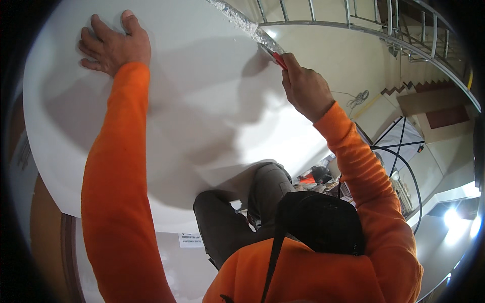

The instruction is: The person cuts a large white drywall board using a utility knife along a pre-marked line, following the curved edge of a white surface.

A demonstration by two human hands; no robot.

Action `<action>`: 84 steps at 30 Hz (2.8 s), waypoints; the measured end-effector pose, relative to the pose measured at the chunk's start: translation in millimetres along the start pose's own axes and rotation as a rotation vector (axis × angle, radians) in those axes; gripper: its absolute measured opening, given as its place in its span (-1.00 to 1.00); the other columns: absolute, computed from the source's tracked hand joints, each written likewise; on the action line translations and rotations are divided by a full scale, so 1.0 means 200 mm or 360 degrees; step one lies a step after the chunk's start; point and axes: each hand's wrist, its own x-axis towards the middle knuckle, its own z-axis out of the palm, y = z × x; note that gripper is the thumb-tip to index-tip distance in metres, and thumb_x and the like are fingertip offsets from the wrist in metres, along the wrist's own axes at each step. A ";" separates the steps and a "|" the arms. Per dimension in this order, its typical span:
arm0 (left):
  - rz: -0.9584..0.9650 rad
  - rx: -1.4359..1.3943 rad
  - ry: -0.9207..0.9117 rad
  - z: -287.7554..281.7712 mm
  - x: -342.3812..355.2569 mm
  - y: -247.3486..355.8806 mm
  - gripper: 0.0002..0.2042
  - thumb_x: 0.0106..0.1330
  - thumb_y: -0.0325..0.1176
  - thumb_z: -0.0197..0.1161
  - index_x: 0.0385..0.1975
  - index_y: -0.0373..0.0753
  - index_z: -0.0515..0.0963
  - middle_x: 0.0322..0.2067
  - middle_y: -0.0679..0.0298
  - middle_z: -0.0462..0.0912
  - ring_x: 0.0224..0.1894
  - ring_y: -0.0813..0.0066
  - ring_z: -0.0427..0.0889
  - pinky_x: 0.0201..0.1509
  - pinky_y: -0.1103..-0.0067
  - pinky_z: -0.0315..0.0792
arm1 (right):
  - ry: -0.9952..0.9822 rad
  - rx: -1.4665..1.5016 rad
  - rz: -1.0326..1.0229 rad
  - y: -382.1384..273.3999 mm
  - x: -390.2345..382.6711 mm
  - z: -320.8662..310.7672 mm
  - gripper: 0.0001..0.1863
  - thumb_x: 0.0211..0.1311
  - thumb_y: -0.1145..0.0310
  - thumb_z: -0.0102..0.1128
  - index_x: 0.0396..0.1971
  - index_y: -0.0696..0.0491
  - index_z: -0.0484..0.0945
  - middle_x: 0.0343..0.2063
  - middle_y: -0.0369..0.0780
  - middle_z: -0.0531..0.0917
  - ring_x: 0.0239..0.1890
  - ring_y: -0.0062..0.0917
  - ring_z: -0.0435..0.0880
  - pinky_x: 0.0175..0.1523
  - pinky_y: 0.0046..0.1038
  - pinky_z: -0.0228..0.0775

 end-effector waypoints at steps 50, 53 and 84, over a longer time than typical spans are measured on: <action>-0.0031 0.0096 0.0044 0.01 0.00 -0.02 -0.28 0.42 0.22 -0.11 0.44 -0.12 0.08 0.43 0.07 0.04 0.53 0.09 -0.14 0.53 -0.02 -0.33 | -0.0005 0.0118 0.0084 0.10 -0.18 0.04 -0.68 0.34 0.37 0.04 0.02 0.11 0.29 -0.61 0.01 0.64 -0.53 -0.04 0.69 -0.40 -0.03 0.55; -0.0028 0.0067 0.0048 0.02 0.00 0.00 -0.27 0.41 0.23 -0.10 0.44 -0.12 0.08 0.42 0.06 0.05 0.53 0.07 -0.14 0.53 -0.02 -0.33 | -0.0013 -0.0022 0.0049 0.12 -0.13 0.06 -0.68 0.34 0.36 0.04 0.02 0.11 0.29 -0.61 0.00 0.64 -0.54 -0.05 0.68 -0.40 -0.04 0.55; -0.0120 0.0220 -0.0063 -0.03 0.02 0.10 -0.33 0.45 0.13 -0.09 0.40 -0.23 0.15 0.38 0.01 0.12 0.50 0.13 -0.03 0.48 -0.06 -0.14 | 0.0044 0.0116 -0.0047 0.07 0.04 -0.01 -0.75 0.35 0.38 0.03 -0.02 0.09 0.35 -0.60 -0.06 0.64 -0.53 -0.08 0.68 -0.41 -0.09 0.53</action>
